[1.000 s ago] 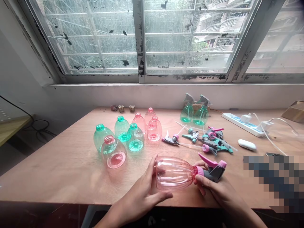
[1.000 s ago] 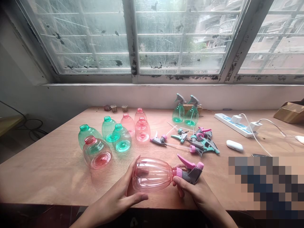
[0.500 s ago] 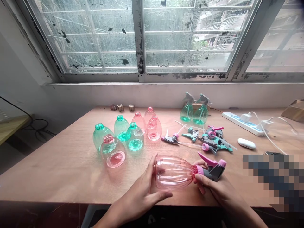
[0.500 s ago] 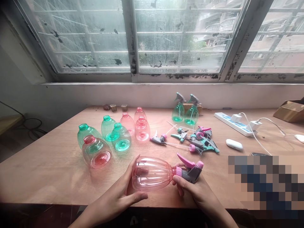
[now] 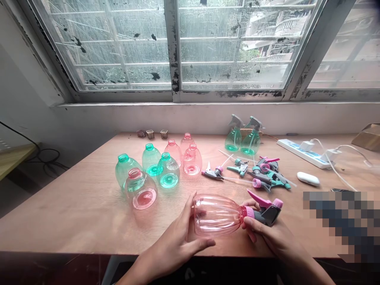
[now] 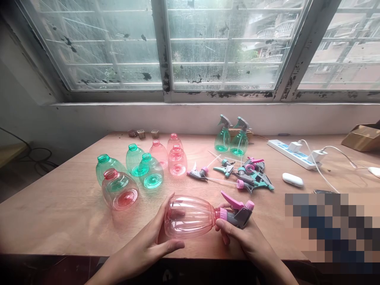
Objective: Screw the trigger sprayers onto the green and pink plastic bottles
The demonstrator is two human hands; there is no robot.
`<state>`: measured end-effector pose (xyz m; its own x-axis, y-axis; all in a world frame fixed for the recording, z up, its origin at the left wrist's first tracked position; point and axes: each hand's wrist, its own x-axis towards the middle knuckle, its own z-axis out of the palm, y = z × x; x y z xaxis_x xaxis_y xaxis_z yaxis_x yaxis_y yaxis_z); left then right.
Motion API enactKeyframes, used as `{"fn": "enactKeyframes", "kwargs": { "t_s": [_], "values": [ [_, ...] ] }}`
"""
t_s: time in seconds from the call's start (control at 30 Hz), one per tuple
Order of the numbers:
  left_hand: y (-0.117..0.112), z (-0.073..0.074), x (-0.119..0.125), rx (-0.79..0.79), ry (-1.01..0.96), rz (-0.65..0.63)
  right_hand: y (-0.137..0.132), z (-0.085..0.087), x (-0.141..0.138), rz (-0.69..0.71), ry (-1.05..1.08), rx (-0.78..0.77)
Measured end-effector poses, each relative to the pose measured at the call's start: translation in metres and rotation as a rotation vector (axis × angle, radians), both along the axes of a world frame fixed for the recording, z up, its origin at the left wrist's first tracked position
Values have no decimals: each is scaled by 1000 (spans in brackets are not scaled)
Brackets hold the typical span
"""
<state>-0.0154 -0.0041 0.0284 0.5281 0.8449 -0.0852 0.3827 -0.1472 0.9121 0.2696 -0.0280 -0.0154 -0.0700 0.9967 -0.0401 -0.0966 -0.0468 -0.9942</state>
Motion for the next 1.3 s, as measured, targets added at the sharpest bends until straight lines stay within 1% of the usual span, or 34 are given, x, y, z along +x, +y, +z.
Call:
{"fn": "enactKeyframes", "kwargs": {
  "t_s": [0.37,0.7,0.83,1.07,1.3],
  "values": [
    [2,1,0,-31,22,-24,4,-11,4,7,-23,34],
    [1,2,1,-31,10,-14,3,-11,4,20,-6,29],
    [1,1,1,-24,16,-10,3,-11,5,10,3,27],
    [1,-3,-1,-11,14,-20,3,-8,3,7,5,33],
    [1,-1,0,-15,9,-19,3,-4,2,-13,-28,14]
  ]
}}
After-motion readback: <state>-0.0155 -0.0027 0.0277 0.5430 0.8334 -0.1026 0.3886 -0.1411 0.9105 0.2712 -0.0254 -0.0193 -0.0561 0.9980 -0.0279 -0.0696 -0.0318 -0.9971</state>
